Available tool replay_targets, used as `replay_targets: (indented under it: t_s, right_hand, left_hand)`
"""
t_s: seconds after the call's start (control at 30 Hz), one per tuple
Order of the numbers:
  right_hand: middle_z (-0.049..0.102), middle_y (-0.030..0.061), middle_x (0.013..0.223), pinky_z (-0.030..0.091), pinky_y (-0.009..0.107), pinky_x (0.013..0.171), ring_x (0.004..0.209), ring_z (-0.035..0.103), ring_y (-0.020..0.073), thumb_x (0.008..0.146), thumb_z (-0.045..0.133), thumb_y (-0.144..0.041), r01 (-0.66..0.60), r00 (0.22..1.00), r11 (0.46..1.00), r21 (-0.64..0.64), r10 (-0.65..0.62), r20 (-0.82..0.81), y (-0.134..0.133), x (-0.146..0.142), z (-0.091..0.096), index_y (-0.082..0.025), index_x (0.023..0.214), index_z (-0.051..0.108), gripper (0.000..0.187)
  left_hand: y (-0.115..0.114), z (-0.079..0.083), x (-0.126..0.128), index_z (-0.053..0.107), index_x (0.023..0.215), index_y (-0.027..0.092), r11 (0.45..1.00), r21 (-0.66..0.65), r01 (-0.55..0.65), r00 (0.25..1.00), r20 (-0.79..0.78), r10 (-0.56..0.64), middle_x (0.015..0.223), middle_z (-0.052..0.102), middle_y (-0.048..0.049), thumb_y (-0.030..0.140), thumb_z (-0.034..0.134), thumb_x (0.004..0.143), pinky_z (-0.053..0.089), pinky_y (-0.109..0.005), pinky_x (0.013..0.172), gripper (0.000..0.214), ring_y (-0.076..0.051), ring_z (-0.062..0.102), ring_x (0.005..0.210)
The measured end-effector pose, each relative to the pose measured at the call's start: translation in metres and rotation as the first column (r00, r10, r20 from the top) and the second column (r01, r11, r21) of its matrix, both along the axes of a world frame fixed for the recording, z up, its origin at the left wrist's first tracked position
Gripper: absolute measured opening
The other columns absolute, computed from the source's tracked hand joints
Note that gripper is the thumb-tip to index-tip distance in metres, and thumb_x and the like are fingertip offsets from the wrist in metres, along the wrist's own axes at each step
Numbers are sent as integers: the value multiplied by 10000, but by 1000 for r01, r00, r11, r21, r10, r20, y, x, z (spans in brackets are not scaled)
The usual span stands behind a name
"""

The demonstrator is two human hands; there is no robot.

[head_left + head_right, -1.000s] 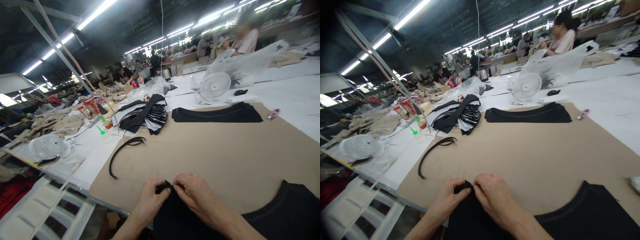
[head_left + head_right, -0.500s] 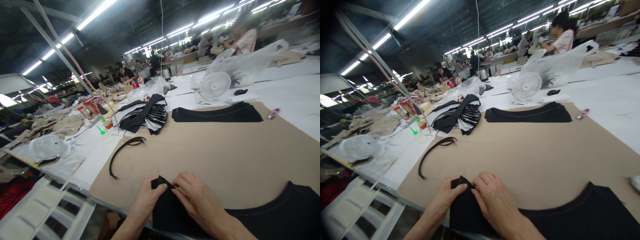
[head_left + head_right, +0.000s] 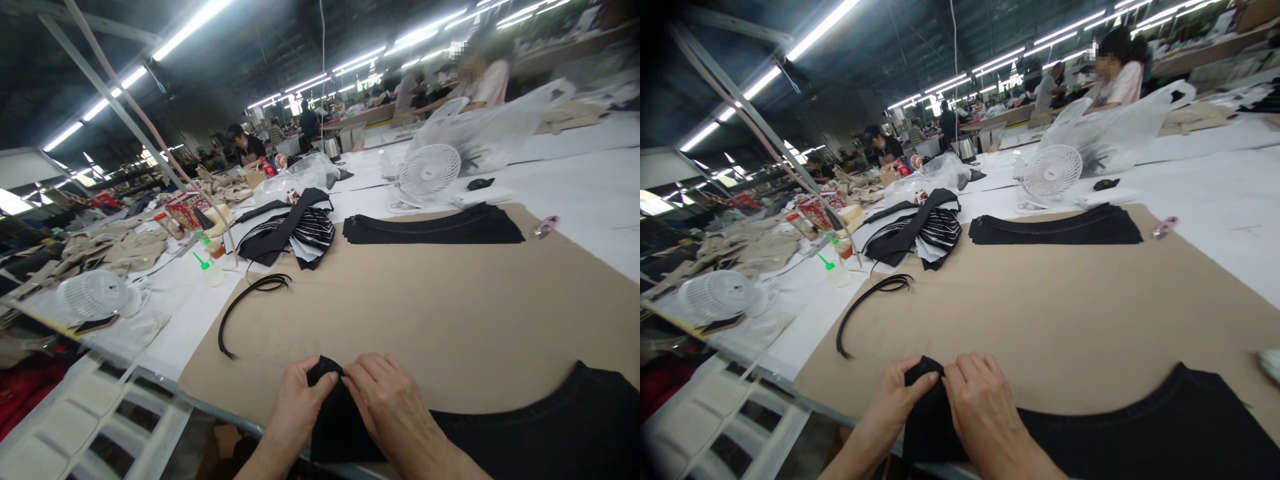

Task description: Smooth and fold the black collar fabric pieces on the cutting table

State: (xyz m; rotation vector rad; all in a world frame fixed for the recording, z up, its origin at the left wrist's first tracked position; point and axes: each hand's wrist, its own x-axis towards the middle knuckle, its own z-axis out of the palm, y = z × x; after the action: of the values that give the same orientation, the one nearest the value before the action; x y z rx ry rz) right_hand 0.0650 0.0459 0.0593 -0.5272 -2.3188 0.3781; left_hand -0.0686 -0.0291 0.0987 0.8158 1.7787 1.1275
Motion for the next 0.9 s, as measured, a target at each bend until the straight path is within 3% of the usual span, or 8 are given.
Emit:
replay_targets:
  t_s: [0.13,0.33,0.53,0.73,0.9]
  right_hand:
    - [559,12,705,332,317,654,642,514,196,916,408,-73,15,1000,1000,16,-15,-8,-1,1,3,-195,793,566,235]
    - [563,16,688,359,303,641,642,537,196,908,409,-64,22,999,1000,16,-23,26,-1,0,2,-200,773,559,243]
    - [569,16,667,388,303,621,609,549,195,892,408,-53,21,997,1000,14,-22,72,-1,-2,1,-209,738,546,259]
    - [594,16,715,456,257,609,653,603,165,914,385,-72,-91,992,988,-122,100,73,6,3,-4,-213,784,561,260]
    - [621,7,751,489,226,619,685,632,149,915,430,-83,-177,980,979,-104,185,78,17,5,-20,-224,848,580,217]
  left_hand:
    - [0,-1,1,536,631,145,1000,18,5,1000,-31,-4,574,468,21,407,624,705,327,-235,534,286,-111,383,566]
    - [-3,-6,1,560,648,143,999,18,38,977,-208,-33,598,486,10,387,566,771,346,-241,570,273,-129,412,611]
    - [-2,0,7,507,625,166,999,-33,32,942,-332,-41,589,438,23,370,527,801,314,-239,564,270,-125,380,604]
    - [-2,2,8,496,606,176,998,-60,19,945,-326,-38,584,424,22,324,507,775,308,-245,566,224,-139,401,624]
    - [-3,-6,6,531,576,184,998,-70,0,909,-415,-29,571,442,17,266,511,740,322,-260,597,185,-152,420,625]
